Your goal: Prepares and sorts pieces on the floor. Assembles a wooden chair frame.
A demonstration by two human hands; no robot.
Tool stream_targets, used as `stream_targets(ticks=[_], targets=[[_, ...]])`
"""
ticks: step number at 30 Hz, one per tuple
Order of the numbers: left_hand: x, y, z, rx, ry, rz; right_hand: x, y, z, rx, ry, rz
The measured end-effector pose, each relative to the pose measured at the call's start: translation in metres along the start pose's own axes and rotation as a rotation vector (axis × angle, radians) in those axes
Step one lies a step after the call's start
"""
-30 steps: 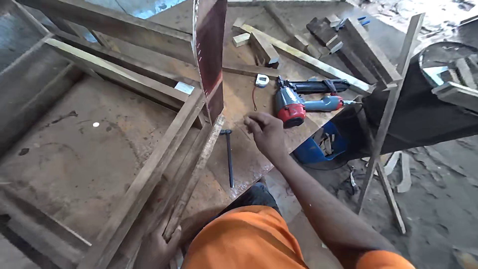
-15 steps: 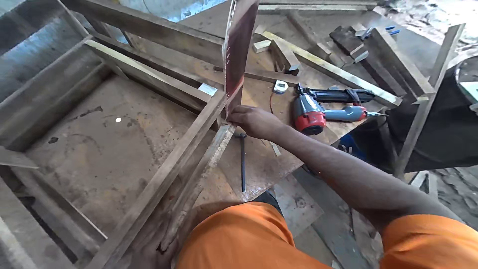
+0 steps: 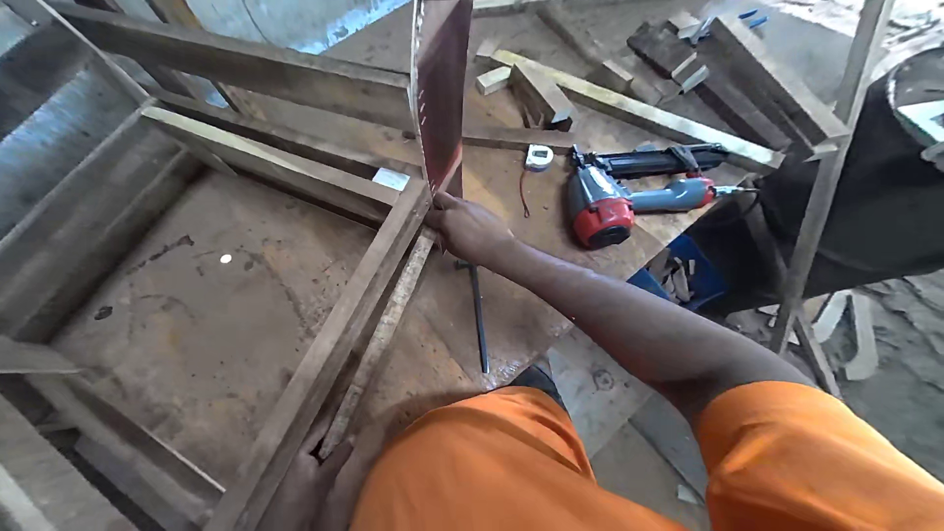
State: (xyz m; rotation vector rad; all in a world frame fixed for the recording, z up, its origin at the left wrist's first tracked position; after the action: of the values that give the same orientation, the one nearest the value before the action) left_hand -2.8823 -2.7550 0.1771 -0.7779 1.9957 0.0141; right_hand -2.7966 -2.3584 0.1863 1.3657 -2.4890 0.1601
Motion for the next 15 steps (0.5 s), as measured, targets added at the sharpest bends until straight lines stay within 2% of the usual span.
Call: stream_targets(ticks=[7,9,12,15], targets=[[-0.002,0.008,0.002,0.041,-0.169,0.038,-0.004,-0.007,0.02,0.004,0.099,0.125],[0.01,0.01,0.002,0.051,-0.2,0.054,-0.004,-0.013,0.025,-0.023,0.159,0.15],[0.046,0.01,0.003,0.016,-0.236,-0.021,-0.003,-0.027,0.033,-0.044,0.252,0.188],[0.048,0.01,0.003,0.038,-0.256,-0.037,0.0,-0.037,0.046,-0.118,0.34,0.194]])
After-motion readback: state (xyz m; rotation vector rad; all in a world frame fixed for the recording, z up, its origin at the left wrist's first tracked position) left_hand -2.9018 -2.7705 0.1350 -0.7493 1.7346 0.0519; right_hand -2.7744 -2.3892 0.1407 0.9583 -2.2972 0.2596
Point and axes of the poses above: each hand's wrist, its own y-axis towards the middle knuckle, its own z-axis out of the palm, x = y × z, the point moved 7 cm from there along y, towards the middle knuckle, and after that the axes turned 7 degrees about z, right-handed, at the moved point
